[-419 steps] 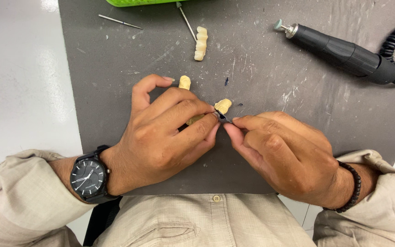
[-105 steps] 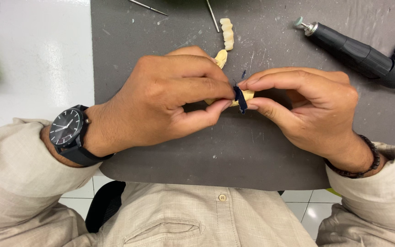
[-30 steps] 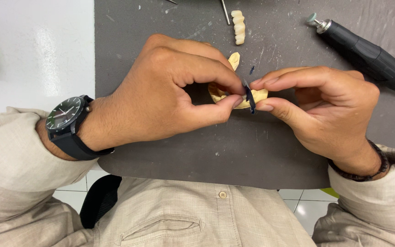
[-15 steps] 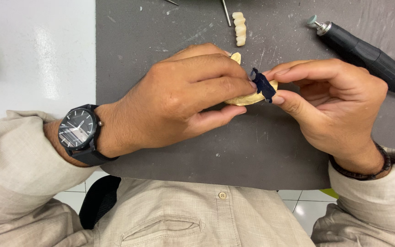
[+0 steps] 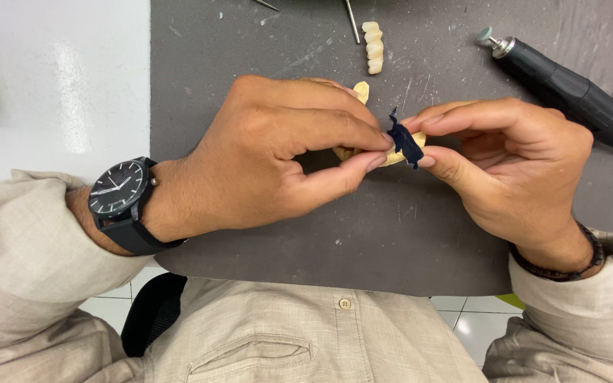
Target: The person fits individual artificial teeth onto a dental model denture arch, places blue articulating paper between the teeth and presses them together to mark contact points, and uses a rotary handpiece to adjust a tooth. They repeat the fitting and marking cycle across several teeth on the bench.
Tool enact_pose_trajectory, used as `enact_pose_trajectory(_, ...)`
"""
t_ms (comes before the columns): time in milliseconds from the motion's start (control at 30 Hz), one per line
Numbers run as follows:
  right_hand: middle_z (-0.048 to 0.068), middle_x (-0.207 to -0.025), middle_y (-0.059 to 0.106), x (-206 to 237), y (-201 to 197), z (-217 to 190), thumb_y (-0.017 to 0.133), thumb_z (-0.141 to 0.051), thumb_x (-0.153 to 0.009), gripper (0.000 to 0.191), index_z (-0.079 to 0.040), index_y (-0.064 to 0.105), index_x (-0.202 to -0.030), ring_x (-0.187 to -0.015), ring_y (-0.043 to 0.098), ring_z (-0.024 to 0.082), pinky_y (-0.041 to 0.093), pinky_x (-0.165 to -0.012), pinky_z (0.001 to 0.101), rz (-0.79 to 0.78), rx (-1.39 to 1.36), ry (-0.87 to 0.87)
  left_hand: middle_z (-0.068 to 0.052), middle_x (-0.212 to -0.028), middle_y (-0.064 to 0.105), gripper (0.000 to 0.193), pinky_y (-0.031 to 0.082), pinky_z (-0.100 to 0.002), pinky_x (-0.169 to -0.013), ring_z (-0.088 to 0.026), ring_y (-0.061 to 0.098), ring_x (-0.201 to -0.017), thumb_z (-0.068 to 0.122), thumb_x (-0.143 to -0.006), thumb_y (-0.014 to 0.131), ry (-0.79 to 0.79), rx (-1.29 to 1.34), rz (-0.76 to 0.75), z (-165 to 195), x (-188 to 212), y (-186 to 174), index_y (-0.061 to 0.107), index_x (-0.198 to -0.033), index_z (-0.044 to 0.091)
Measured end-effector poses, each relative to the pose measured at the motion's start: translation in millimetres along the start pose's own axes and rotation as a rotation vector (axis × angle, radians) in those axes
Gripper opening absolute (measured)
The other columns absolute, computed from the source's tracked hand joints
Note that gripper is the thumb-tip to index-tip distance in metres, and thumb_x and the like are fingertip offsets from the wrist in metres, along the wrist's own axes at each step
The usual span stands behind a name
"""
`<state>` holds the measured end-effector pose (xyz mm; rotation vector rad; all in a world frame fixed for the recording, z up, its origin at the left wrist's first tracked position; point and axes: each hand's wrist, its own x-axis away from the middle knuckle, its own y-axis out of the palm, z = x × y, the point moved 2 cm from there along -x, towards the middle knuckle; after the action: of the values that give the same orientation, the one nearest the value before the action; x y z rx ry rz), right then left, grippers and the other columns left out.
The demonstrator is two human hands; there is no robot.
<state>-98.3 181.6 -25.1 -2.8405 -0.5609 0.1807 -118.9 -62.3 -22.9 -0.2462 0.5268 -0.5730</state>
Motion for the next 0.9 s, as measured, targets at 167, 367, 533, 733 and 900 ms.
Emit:
enact_pose_trajectory(167, 0.02, -0.105, 0.073, -10, 7, -6, 0.076, 0.005, -0.088, 0.019, 0.009, 0.064, -0.102, -0.103, 0.075, 0.024, 0.065, -0.092, 0.0344, -0.006, 0.136, 0.056, -0.006, -0.109, 0.071, 0.018, 0.052, -0.042, -0.11, -0.021, 0.071, -0.103, 0.005, -0.094, 0.083, 0.071, -0.186, -0.062, -5, 5, 5, 0.074, -0.109, 0.005)
enact_pose_trajectory(367, 0.016, -0.098, 0.075, -19, 14, -16, 0.083, 0.005, -0.08, 0.02, 0.005, 0.07, -0.095, -0.094, 0.076, 0.026, 0.061, -0.081, 0.0315, -0.086, 0.449, -0.171, -0.002, -0.114, 0.067, 0.02, 0.037, -0.049, -0.123, -0.018, 0.062, -0.115, 0.009, -0.1, 0.082, 0.158, -0.418, -0.163, -5, 13, 9, 0.072, -0.116, 0.006)
enact_pose_trajectory(533, 0.013, -0.097, 0.076, -19, 10, -12, 0.085, 0.003, -0.079, 0.022, 0.002, 0.072, -0.096, -0.092, 0.075, 0.024, 0.06, -0.075, 0.0307, -0.105, 0.511, -0.21, -0.002, -0.117, 0.067, 0.026, 0.035, -0.049, -0.117, -0.02, 0.061, -0.119, 0.009, -0.097, 0.08, 0.175, -0.436, -0.088, -4, 8, 3, 0.07, -0.121, 0.006)
enact_pose_trajectory(733, 0.01, -0.09, 0.074, -20, 6, -1, 0.088, -0.001, -0.074, 0.024, 0.0, 0.072, -0.093, -0.085, 0.072, 0.022, 0.057, -0.069, 0.0283, -0.101, 0.486, -0.2, 0.003, -0.098, 0.068, 0.032, 0.033, -0.046, -0.105, -0.017, 0.062, -0.108, 0.017, -0.098, 0.085, 0.126, -0.411, -0.091, -12, 5, 9, 0.072, -0.126, 0.01)
enact_pose_trajectory(900, 0.008, -0.089, 0.074, -24, 5, 5, 0.088, -0.004, -0.074, 0.024, -0.002, 0.073, -0.093, -0.086, 0.071, 0.02, 0.057, -0.069, 0.0271, -0.125, 0.47, -0.201, 0.006, -0.096, 0.067, 0.036, 0.03, -0.046, -0.106, -0.013, 0.062, -0.109, 0.013, -0.101, 0.081, 0.077, -0.375, -0.091, -19, 11, 13, 0.071, -0.135, 0.011)
